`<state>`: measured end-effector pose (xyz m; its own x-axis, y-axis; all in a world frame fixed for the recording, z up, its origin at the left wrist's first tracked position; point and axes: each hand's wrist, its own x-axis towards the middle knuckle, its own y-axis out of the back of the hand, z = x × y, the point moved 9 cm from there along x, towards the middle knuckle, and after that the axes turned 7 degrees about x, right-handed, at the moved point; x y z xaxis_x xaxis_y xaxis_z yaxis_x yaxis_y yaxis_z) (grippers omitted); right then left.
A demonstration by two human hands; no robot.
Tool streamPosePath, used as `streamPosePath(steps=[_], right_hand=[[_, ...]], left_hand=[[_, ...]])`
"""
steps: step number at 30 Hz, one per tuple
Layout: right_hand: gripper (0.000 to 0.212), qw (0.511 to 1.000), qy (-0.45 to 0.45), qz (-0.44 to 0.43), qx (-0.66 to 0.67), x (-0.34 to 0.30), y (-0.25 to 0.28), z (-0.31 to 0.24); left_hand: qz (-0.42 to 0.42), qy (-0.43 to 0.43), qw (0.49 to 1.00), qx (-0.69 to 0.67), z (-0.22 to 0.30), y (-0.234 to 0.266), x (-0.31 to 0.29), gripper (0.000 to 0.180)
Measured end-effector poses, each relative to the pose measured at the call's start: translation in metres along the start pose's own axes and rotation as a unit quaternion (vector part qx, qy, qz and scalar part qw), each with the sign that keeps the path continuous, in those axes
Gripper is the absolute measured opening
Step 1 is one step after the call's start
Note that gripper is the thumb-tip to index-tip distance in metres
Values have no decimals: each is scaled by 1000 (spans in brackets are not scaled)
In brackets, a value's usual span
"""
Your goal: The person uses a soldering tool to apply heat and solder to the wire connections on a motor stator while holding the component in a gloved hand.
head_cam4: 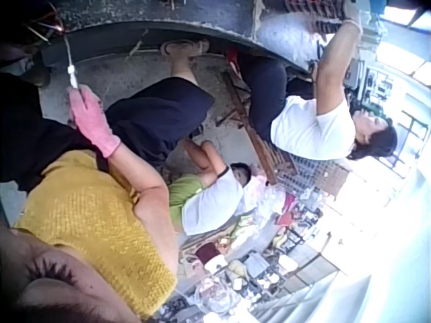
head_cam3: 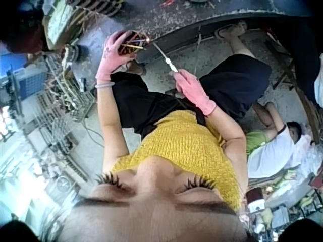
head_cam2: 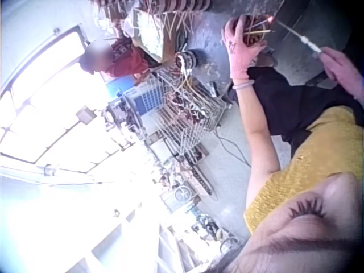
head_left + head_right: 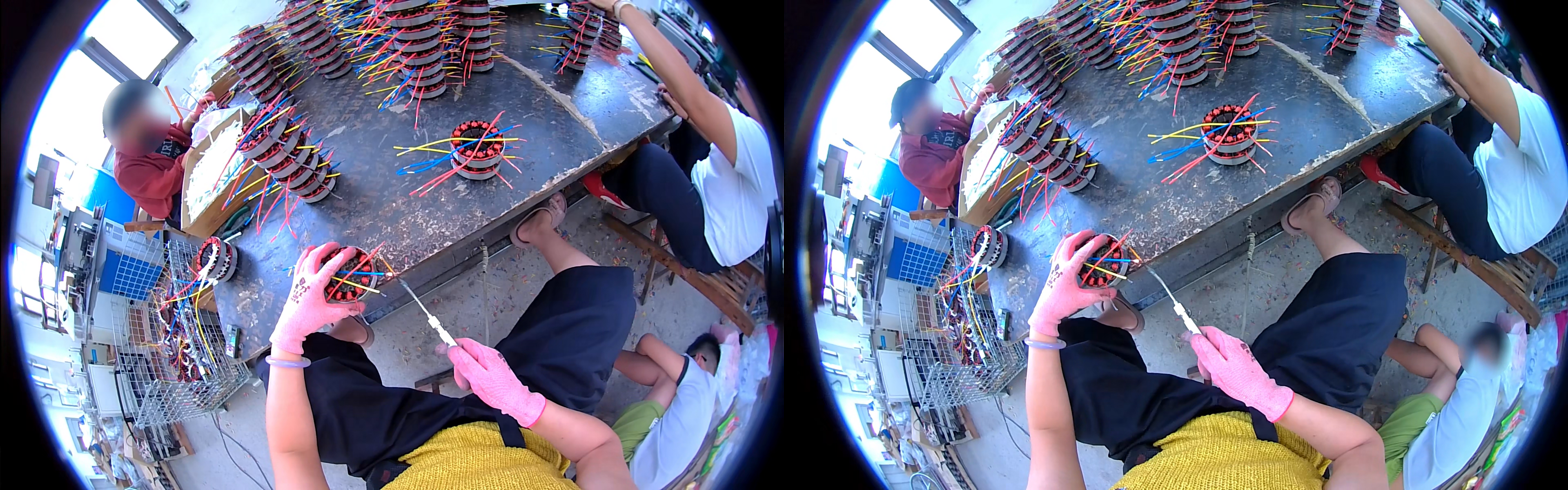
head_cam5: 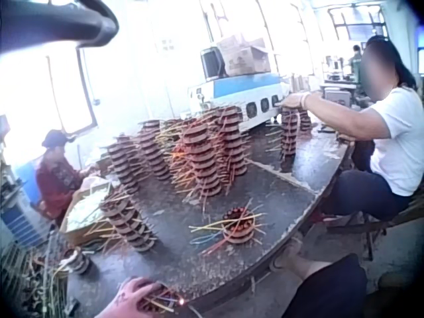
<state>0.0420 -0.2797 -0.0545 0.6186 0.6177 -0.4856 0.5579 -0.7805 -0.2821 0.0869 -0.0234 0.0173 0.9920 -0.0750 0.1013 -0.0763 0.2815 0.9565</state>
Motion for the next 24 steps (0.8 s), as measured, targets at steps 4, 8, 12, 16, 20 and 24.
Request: streamPosePath(steps=[4, 8, 12, 16, 20, 24], right_hand=[[33, 1000, 14, -2, 11, 2, 0, 3], [34, 1000, 7, -5, 22, 2, -1, 4], [34, 1000, 1, 5, 20, 1, 5, 5], [33, 999, 7, 12, 49, 3, 8, 14], [34, 999, 2, 9, 34, 2, 8, 9], [34, 999, -7, 14, 30, 0, 8, 7]], left_hand=[[3, -5, 1000, 2, 1, 0, 0, 89], [7, -2, 1000, 10, -1, 1, -1, 93], [33, 47, 998, 23, -4, 7, -1, 97], [-10, 7, 1000, -5, -5, 5, -1, 94], [8, -51, 999, 14, 4, 6, -2, 94], [-18, -27, 999, 28, 1, 3, -1, 94]])
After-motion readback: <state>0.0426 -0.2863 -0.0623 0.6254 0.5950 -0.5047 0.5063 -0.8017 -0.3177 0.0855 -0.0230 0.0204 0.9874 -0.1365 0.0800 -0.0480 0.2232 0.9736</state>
